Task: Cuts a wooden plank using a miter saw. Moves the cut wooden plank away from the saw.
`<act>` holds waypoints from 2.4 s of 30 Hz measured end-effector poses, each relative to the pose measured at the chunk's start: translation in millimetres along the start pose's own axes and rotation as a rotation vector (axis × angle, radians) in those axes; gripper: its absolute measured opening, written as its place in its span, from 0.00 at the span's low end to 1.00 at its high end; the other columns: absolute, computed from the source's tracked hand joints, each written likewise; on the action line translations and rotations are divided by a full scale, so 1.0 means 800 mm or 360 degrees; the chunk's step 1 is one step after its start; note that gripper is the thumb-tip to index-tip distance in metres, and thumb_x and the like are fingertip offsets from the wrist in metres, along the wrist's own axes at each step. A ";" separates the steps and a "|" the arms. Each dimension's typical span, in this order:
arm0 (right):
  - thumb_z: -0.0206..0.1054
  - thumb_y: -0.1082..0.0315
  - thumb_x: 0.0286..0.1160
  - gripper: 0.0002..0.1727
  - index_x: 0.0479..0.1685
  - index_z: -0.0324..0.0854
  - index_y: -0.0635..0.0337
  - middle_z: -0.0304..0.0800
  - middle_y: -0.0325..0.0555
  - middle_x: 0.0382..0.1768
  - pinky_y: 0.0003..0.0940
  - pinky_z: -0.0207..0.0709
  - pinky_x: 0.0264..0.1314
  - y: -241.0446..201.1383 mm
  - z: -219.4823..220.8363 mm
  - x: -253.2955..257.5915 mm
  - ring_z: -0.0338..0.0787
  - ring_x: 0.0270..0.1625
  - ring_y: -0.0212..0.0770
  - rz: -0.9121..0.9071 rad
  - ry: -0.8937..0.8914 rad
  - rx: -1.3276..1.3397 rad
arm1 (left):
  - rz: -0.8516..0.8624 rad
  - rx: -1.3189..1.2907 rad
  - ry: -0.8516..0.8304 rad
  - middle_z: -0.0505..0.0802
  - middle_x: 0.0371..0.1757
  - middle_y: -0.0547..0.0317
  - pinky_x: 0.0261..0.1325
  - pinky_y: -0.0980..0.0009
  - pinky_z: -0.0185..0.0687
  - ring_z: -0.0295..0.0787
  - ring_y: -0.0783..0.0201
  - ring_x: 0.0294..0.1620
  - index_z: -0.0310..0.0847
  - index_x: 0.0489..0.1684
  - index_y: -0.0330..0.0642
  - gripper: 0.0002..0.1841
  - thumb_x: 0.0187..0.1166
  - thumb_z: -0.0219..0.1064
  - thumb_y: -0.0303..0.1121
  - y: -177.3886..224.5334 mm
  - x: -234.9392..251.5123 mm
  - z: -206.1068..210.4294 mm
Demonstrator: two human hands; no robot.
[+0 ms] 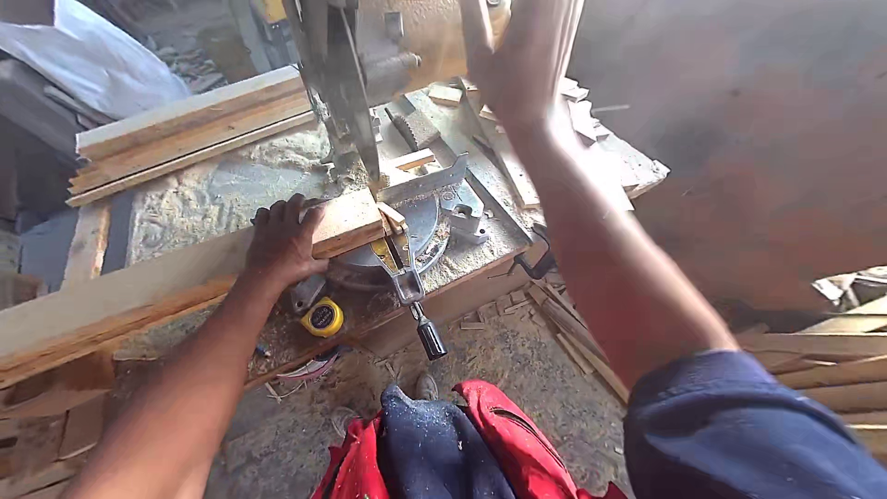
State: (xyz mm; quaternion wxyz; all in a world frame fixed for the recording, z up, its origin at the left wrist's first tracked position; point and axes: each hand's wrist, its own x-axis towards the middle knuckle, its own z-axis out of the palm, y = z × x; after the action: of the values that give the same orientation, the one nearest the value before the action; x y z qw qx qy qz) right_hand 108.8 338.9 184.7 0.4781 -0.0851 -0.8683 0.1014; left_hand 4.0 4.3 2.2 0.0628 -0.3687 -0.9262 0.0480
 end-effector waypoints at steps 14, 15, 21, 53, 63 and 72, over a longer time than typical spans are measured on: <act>0.87 0.36 0.44 0.52 0.75 0.76 0.50 0.93 0.40 0.55 0.59 0.74 0.71 0.011 0.185 -0.235 0.88 0.61 0.47 0.0238 -0.1277 0.0453 | -0.0006 0.0055 0.0022 0.70 0.87 0.48 0.77 0.38 0.65 0.69 0.39 0.81 0.71 0.83 0.56 0.56 0.44 0.84 0.68 -0.003 0.000 0.006; 0.86 0.39 0.49 0.48 0.75 0.76 0.50 0.93 0.42 0.57 0.60 0.76 0.70 0.014 0.184 -0.230 0.88 0.62 0.49 0.0240 -0.1343 0.0496 | -0.0006 0.0064 0.0018 0.70 0.87 0.48 0.78 0.39 0.65 0.69 0.40 0.81 0.71 0.83 0.57 0.56 0.45 0.83 0.68 -0.004 0.000 0.006; 0.74 0.59 0.72 0.23 0.66 0.82 0.55 0.94 0.48 0.52 0.56 0.82 0.65 0.026 0.169 -0.248 0.91 0.60 0.53 0.0185 -0.1191 0.0468 | 0.0031 0.0089 0.0018 0.69 0.86 0.45 0.76 0.37 0.65 0.69 0.38 0.81 0.71 0.84 0.56 0.55 0.46 0.82 0.68 -0.008 -0.003 0.011; 0.75 0.57 0.75 0.31 0.73 0.78 0.65 0.93 0.56 0.56 0.50 0.88 0.62 -0.343 0.207 -0.646 0.94 0.55 0.47 0.1748 -0.1993 0.1686 | 0.0239 -0.0169 0.0121 0.63 0.91 0.38 0.75 0.22 0.60 0.58 0.25 0.86 0.66 0.87 0.47 0.57 0.46 0.86 0.56 -0.016 -0.010 -0.002; 0.58 0.63 0.89 0.21 0.73 0.77 0.65 0.96 0.54 0.49 0.49 0.94 0.48 -0.207 0.007 -0.461 0.97 0.46 0.51 0.1800 -0.1370 0.1697 | 0.0339 -0.0270 0.0045 0.73 0.86 0.47 0.77 0.32 0.66 0.67 0.35 0.84 0.72 0.83 0.47 0.48 0.54 0.85 0.50 0.010 -0.067 -0.027; 0.51 0.28 0.82 0.44 0.78 0.69 0.61 0.88 0.60 0.66 0.64 0.87 0.59 -0.203 0.049 -0.389 0.91 0.64 0.62 0.1724 -0.0872 0.2086 | 0.0317 -0.0399 0.0628 0.85 0.74 0.79 0.72 0.61 0.77 0.77 0.64 0.76 0.86 0.64 0.72 0.23 0.69 0.77 0.36 0.014 -0.169 -0.061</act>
State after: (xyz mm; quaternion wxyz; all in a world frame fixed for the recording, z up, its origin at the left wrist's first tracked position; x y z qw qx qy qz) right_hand 231.7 102.1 -47.4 0.0931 -0.1658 -0.5603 0.8061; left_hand 116.2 -78.8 37.9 0.1910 -0.4653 -0.8538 -0.1343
